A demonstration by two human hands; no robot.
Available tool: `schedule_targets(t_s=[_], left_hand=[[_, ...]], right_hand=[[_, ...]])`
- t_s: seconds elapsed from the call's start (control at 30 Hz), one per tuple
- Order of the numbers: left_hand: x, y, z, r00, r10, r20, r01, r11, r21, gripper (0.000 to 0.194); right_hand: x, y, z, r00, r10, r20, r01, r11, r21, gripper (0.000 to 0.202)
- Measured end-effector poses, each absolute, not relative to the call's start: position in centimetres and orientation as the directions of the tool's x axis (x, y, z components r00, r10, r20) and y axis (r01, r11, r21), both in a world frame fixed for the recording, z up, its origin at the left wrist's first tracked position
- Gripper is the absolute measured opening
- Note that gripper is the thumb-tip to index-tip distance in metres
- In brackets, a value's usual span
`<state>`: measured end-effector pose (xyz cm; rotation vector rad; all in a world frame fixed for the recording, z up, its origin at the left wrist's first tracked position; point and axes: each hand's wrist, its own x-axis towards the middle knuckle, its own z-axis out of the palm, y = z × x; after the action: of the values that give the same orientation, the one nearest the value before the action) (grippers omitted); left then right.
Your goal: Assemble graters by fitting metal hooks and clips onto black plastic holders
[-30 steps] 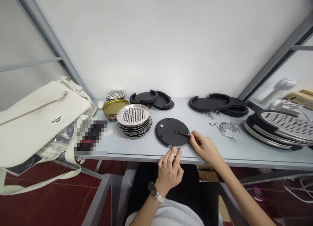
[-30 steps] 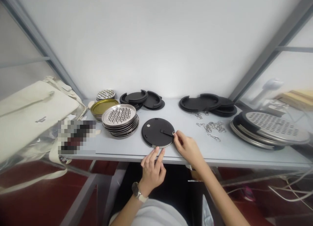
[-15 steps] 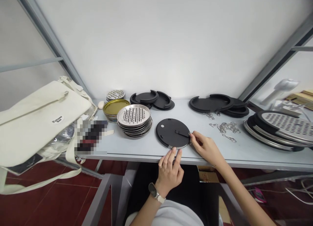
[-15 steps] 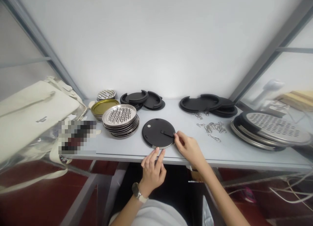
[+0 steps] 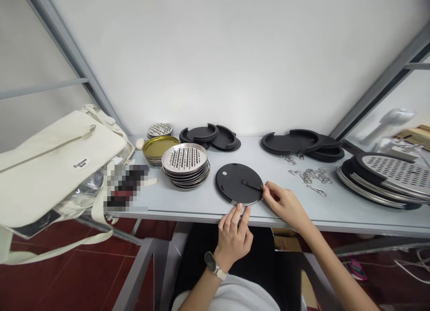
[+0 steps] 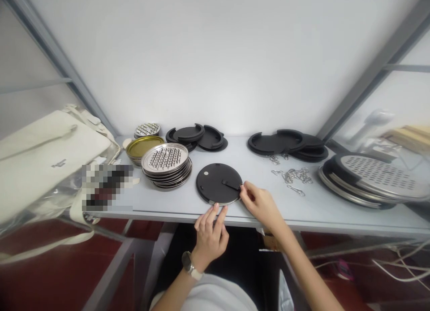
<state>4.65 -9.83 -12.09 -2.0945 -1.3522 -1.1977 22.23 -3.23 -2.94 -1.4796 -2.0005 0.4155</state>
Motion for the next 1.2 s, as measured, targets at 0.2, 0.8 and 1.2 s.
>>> schedule_targets(t_s=[0.2,0.8,1.2], left_hand=[[4.59,-9.89,-12.02,0.178,0.562,0.808,0.877,-0.463,0.128,0.055],[4.33,-9.72,-11.99,0.199,0.54,0.818,0.885,-0.458,0.087,0.055],[4.21,-9.79,-11.95,0.204,0.538,0.818,0.894,-0.442,0.067,0.056]], right_hand=[[22.18,-3.35,-2.86,-0.193,0.936,0.296,0.736,0.337,-0.587,0.032],[22.22,-3.38,-3.23,-0.198,0.93,0.31,0.738,0.349,-0.577,0.033],[22.06,-3.41,-3.26,-0.199,0.924,0.327,0.762,0.355,-0.542,0.031]])
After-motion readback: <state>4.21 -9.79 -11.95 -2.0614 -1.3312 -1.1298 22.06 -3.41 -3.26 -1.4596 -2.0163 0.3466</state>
